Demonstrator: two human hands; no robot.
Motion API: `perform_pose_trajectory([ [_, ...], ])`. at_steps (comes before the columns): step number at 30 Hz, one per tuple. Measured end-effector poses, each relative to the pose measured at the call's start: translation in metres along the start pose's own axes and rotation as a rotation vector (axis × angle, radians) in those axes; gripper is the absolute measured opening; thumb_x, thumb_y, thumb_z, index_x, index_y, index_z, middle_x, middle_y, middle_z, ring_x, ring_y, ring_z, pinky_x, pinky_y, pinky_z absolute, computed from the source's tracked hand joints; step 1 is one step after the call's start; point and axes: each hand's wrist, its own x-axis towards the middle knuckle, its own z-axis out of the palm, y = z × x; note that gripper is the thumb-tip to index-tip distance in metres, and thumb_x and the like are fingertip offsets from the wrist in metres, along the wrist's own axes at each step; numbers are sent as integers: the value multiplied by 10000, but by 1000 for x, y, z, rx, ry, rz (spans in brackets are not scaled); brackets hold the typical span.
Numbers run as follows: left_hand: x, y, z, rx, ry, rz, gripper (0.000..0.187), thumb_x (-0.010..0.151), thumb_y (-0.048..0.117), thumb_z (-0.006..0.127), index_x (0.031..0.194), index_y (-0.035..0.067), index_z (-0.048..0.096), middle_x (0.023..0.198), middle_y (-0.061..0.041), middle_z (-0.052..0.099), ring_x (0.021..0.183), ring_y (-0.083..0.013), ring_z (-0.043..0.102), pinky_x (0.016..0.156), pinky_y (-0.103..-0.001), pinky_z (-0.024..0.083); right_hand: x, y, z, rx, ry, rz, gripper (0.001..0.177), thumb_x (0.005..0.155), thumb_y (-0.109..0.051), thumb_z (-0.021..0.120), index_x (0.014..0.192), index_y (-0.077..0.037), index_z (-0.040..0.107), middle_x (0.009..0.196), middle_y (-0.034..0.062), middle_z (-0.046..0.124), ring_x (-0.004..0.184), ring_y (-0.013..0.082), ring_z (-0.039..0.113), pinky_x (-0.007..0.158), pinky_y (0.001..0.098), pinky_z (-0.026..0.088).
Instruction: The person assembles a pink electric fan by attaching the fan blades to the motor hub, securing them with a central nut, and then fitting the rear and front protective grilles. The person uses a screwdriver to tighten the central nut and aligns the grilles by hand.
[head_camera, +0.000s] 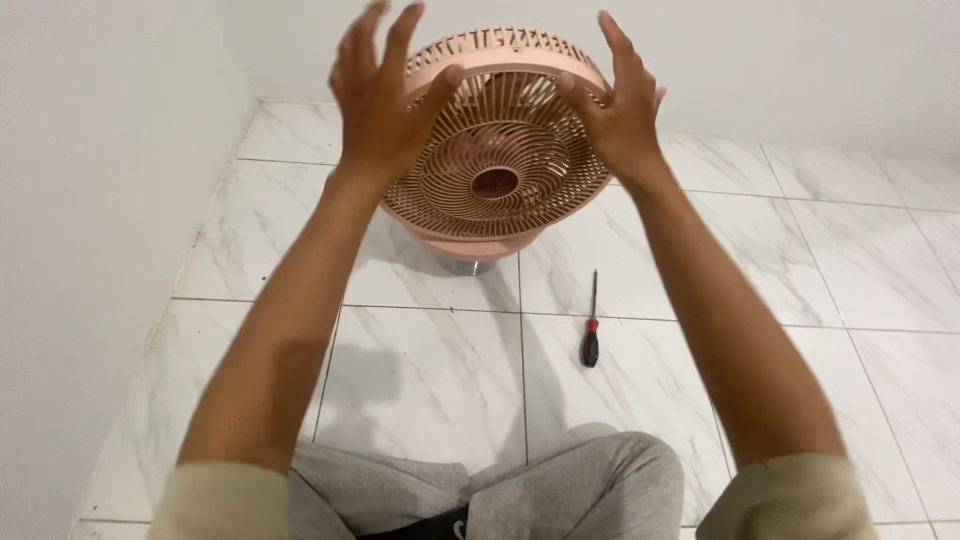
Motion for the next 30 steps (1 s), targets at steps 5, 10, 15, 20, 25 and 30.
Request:
perform_pose_trajectory([
  [5,-90,27,-2,-87,131,101,496,1147,463,529,1566,213,439,1709,-124,256,1556,-311,233,1278,-519,228,-84,27,22,33,162,162,816,1034,-642,511,1657,-179,260,1733,116,336,1617,348,268,1253,664,83],
  [10,-175,49,13,-225,-80,117,491,1032,327,639,1479,149,541,1659,-186,294,1537,-378,280,1235,-579,233,-194,64,51,60,170,347,733,1074,-540,527,1660,-212,233,1739,120,264,1599,442,163,1223,739,29],
  [15,-226,66,47,-339,-283,42,428,1028,293,613,1422,126,591,1655,-164,313,1513,-366,308,1226,-553,262,-289,102,69,14,79,664,753,1008,-493,589,1638,-245,260,1702,162,252,1546,503,150,1156,768,17],
  [20,-249,83,88,-424,-480,15,428,1044,312,564,1432,135,594,1673,-169,289,1529,-378,308,1201,-549,268,-343,124,72,-61,43,769,772,948,-468,651,1610,-238,327,1659,183,312,1528,479,215,1151,752,28],
  [25,-266,100,133,-497,-630,-99,429,1066,339,518,1449,155,576,1675,-182,261,1504,-402,302,1195,-567,253,-351,149,60,247,53,1125,742,916,-428,657,1567,-209,378,1591,153,451,1276,436,544,1123,548,385],
  [30,-292,117,190,-656,-707,-285,426,1077,386,468,1412,145,575,1636,-236,257,1464,-439,281,1103,-516,378,-356,170,62,466,-52,1319,692,921,-398,650,1542,-203,412,1526,163,470,1341,314,518,1017,428,491],
])
